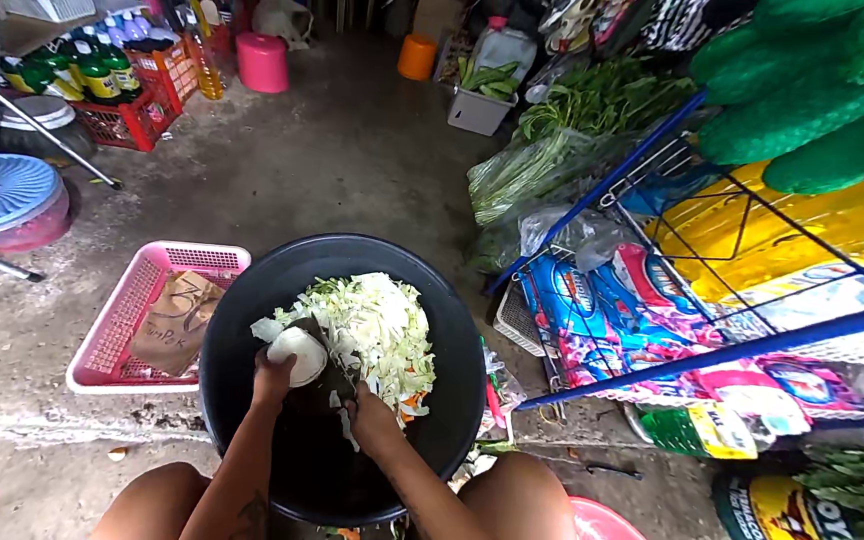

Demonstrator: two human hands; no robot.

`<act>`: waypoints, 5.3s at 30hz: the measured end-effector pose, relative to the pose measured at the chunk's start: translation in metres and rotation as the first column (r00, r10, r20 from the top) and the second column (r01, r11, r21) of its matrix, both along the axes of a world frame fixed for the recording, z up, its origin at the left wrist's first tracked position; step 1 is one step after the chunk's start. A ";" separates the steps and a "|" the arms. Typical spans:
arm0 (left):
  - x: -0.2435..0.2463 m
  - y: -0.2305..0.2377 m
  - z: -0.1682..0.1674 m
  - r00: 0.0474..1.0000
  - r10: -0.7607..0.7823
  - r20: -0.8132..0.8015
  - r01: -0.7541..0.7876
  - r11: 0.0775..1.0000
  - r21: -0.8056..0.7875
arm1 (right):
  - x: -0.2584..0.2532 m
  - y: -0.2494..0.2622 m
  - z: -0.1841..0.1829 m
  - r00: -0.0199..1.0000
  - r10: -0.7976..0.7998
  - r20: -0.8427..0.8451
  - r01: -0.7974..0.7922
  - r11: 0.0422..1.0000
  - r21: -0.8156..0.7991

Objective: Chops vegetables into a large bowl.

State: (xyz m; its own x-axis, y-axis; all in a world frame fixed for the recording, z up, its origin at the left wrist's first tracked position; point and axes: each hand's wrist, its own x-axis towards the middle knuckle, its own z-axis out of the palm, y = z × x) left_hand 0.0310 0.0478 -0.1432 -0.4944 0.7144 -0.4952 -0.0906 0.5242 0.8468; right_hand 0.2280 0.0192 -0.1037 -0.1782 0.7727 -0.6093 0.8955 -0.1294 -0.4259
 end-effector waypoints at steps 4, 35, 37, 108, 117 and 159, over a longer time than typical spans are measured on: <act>0.004 0.000 -0.003 0.997 -0.029 -0.074 0.026 0.999 -0.036 | -0.013 -0.011 0.004 1.000 0.001 0.016 0.000 0.998 -0.069; 0.016 0.002 -0.012 0.996 -0.046 -0.079 0.044 0.999 -0.030 | -0.032 -0.007 -0.018 0.996 -0.073 -0.048 0.070 0.995 -0.069; 0.018 0.001 -0.013 0.997 -0.035 -0.065 0.034 0.999 -0.015 | -0.039 0.002 -0.024 0.996 -0.076 -0.035 0.074 0.995 -0.068; 0.014 0.009 -0.010 0.970 -0.098 -0.221 0.084 0.994 -0.075 | -0.018 -0.004 -0.020 0.999 0.001 -0.051 -0.004 0.997 -0.073; 0.010 0.009 -0.009 0.988 0.132 0.085 -0.134 0.991 0.008 | 0.021 -0.003 -0.018 0.995 -0.041 -0.086 0.035 0.997 -0.075; -0.008 0.014 -0.011 0.971 -0.227 -0.071 0.210 0.960 -0.187 | 0.013 0.003 -0.016 0.992 0.128 -0.017 -0.128 0.992 0.007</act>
State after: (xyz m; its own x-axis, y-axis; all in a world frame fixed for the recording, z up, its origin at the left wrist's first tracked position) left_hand 0.0235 0.0620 -0.1543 -0.3850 0.7147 -0.5839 0.1158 0.6651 0.7377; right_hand 0.2414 0.0218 -0.1202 -0.2862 0.7464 -0.6008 0.8970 -0.0118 -0.4420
